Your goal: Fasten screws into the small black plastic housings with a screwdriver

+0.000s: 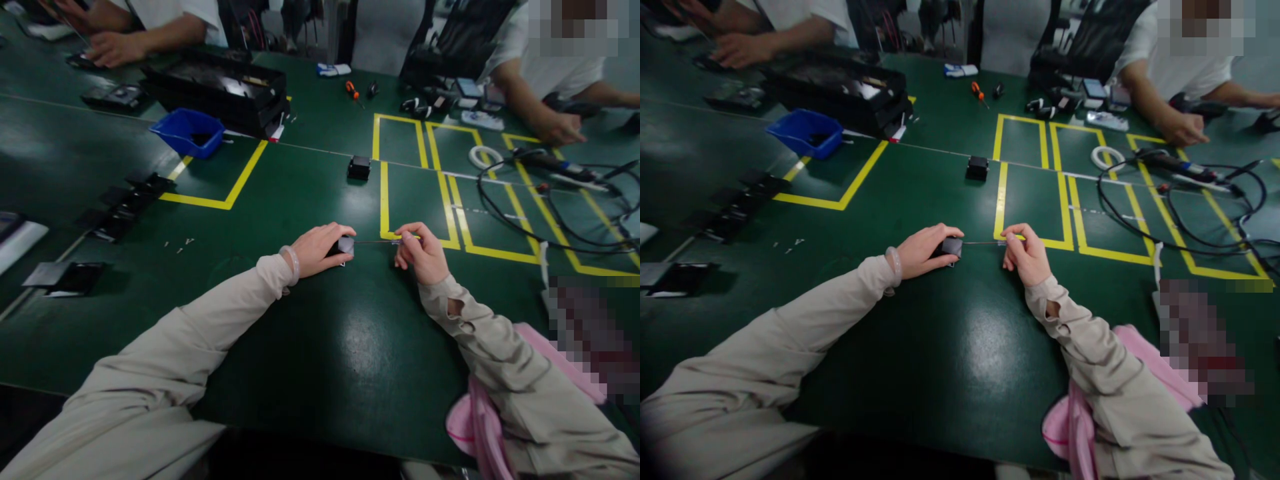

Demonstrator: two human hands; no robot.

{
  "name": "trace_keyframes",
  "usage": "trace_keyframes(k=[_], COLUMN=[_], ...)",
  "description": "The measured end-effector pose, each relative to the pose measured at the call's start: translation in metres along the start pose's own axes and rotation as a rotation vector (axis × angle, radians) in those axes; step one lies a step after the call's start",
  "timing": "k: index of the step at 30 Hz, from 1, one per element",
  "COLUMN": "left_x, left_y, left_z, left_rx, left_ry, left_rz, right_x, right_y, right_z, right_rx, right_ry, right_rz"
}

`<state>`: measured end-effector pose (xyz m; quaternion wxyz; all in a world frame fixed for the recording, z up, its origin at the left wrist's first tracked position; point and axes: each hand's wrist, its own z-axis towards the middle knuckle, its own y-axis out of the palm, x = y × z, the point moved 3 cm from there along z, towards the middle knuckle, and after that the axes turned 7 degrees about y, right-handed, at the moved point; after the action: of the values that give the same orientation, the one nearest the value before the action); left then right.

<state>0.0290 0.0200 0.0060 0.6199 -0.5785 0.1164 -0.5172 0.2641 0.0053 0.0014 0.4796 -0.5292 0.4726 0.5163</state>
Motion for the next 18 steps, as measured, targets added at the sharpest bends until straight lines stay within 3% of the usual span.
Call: trace_keyframes(k=[18], left_x=[-0.0006], left_y=[0.0001], left_z=[0.0], left_rx=[-0.004], left_ry=[-0.006], left_rz=[-0.058], right_x=[-0.0043], right_y=[0.0015], right_z=[-0.0036], right_rx=[0.012], right_ry=[-0.036], right_rz=[-0.056])
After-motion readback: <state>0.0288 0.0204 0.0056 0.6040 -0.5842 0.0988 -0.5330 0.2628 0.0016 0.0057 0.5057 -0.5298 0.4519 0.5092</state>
